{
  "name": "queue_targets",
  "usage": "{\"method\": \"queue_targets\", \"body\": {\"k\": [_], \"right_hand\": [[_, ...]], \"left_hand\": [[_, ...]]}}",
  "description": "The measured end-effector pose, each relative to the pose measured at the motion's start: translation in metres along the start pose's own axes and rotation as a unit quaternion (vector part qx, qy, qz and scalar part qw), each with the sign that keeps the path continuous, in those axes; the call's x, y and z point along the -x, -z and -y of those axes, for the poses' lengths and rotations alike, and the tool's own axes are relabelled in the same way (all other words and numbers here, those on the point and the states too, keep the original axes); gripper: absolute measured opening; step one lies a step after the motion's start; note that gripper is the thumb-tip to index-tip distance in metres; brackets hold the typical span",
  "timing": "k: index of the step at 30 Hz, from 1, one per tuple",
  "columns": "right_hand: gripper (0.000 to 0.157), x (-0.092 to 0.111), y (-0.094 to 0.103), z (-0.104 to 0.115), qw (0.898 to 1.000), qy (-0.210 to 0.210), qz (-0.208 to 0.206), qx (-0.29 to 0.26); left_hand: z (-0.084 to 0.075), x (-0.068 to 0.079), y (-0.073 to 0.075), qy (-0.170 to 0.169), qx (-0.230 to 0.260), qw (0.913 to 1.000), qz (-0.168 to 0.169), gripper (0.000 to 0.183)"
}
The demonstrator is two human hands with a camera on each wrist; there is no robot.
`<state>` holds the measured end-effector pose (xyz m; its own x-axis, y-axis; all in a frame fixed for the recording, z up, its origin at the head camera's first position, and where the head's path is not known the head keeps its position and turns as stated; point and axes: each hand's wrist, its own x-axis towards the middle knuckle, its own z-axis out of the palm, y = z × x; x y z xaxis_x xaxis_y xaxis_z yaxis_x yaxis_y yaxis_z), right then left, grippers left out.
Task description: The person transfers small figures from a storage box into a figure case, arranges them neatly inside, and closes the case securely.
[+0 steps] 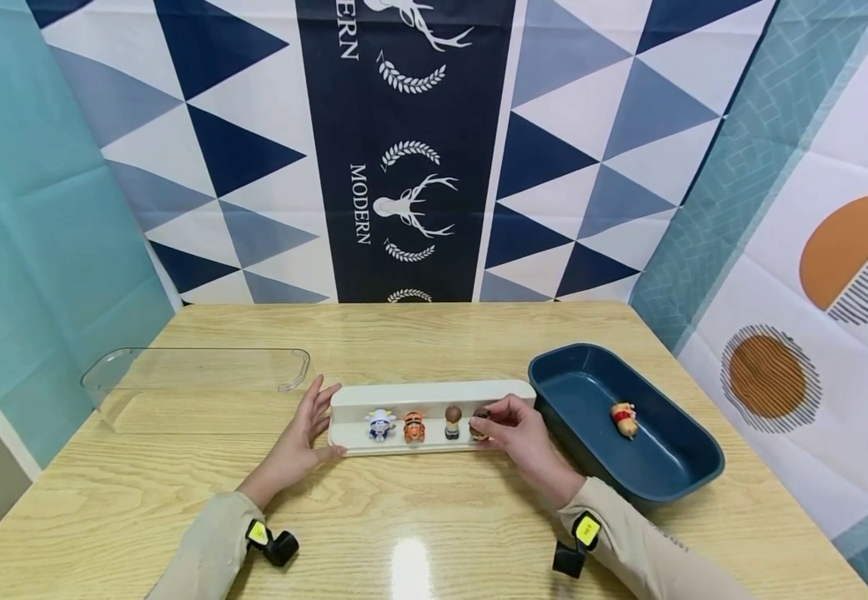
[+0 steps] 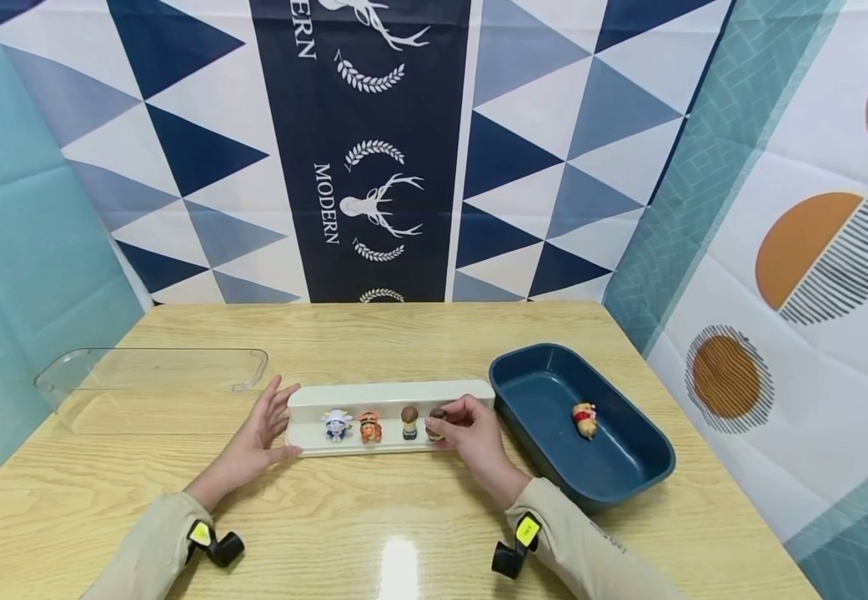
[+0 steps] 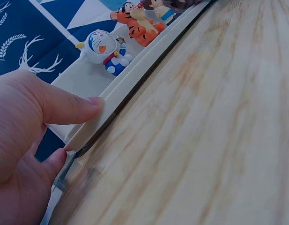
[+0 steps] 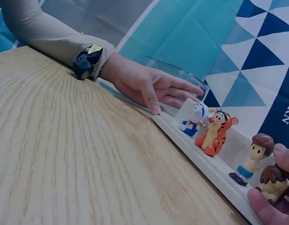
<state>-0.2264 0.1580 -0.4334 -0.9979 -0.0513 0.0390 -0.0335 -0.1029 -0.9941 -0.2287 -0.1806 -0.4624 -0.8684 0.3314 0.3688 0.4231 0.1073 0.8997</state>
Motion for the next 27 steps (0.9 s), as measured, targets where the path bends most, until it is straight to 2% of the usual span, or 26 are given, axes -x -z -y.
{"method": "queue_targets", "body": {"k": [7, 15, 27], "right_hand": [[0.023, 0.0006, -0.0022, -0.0040, 0.999, 0.003, -0.016, -0.036], [0.022, -0.0004, -0.0029, -0.0041, 0.999, -0.007, -0.020, -0.033], [0.024, 0.0017, -0.0048, -0.0003, 0.999, -0.017, -0.014, -0.042]], "left_hand": [[0.0001, 0.0007, -0.0005, 0.000, -0.006, 1.0000, -0.003, 0.114], [0.0015, 0.0010, -0.0009, -0.009, -0.016, 0.9998, -0.002, 0.114], [-0.0023, 0.0006, -0.0007, -0.003, -0.008, 1.0000, -0.001, 0.114]]}}
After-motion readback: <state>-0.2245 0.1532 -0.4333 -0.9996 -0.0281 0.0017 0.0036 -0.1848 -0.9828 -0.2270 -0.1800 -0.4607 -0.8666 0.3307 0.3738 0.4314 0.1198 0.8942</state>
